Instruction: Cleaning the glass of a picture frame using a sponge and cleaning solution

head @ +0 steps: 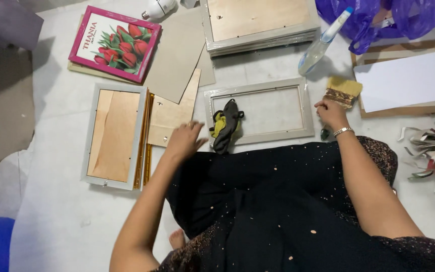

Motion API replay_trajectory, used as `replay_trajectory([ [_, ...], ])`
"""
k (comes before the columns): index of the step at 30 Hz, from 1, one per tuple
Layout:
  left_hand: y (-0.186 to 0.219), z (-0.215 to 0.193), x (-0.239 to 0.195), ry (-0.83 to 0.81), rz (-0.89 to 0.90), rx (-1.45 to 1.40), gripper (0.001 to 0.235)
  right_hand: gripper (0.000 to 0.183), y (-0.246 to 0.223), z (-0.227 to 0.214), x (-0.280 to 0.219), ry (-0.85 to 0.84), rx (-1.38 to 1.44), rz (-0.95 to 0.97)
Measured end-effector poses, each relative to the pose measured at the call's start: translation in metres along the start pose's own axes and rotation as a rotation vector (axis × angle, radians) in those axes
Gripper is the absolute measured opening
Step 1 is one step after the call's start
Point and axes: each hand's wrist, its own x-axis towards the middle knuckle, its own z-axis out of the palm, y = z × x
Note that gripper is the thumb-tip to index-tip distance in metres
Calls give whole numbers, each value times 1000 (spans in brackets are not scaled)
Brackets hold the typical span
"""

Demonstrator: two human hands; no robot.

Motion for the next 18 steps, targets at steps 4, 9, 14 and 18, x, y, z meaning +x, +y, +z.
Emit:
replay_trajectory([
  [4,-1,46,-50,-68,11,-56,50,27,-47,6,-17,57,-78,-163],
  [9,22,20,-101,-84,-44,-74,48,23,-130,57,-40,-1,79,-391],
  [14,19,32,-101,-22,-117,-101,49,24,-178,155,-48,-54,68,-510],
  [18,23,44,-96,61,-118,-99,46,64,-234,208,-74,-134,-77,-478],
])
